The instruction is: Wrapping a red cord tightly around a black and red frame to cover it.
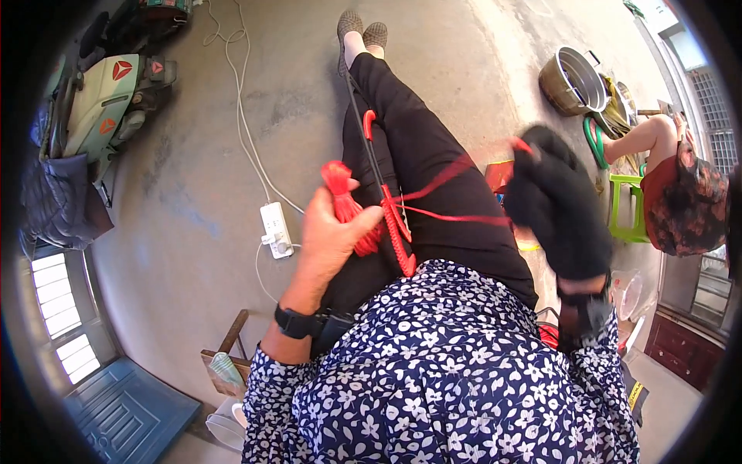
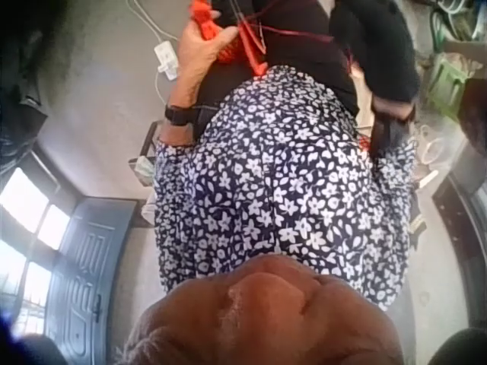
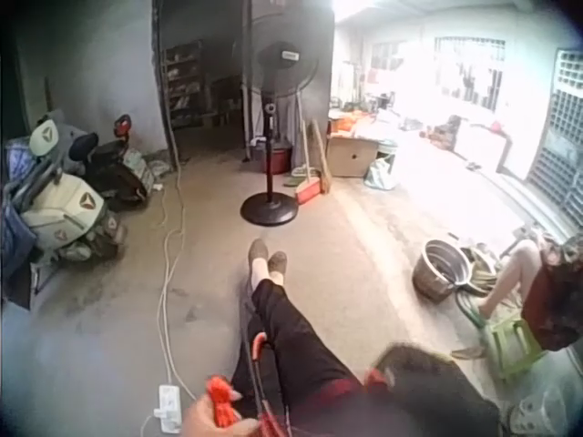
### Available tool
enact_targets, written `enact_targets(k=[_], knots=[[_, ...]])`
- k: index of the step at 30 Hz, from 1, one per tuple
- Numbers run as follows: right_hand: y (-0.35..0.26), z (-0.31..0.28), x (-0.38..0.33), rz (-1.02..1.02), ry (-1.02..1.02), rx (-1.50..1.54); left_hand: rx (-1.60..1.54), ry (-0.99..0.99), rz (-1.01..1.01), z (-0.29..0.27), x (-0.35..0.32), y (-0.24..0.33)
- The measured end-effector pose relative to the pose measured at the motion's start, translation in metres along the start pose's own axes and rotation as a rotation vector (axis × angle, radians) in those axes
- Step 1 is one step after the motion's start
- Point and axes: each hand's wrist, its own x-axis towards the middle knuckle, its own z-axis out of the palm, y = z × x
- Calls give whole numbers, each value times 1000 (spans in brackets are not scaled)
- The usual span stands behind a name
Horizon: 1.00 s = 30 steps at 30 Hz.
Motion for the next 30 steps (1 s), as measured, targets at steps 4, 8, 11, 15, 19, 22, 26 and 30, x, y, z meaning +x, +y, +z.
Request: enact_targets(k=[4, 8, 11, 15, 19, 22, 26, 30], knots=[[63, -28, 38, -272, 125, -639, -349, 53, -5, -37, -4, 17], [79, 13, 38, 23, -220, -330, -86, 238, 151, -41, -17, 35], [96, 25, 41, -674, -559, -920, 664, 107, 332, -32, -17, 42], [88, 43, 27, -168, -418, -1107, 870, -164, 438, -7, -8, 9], [82, 30, 24, -175, -471, -1157, 480, -273, 80, 12, -6, 24], [64, 11, 25, -211, -270, -922, 211, -98, 186, -5, -2, 30], [52, -22, 13, -189, 33, -179, -517, -596, -112, -10, -11, 58], [24, -26, -1, -63, -471, 959, -1028, -672, -271, 23, -8, 54]])
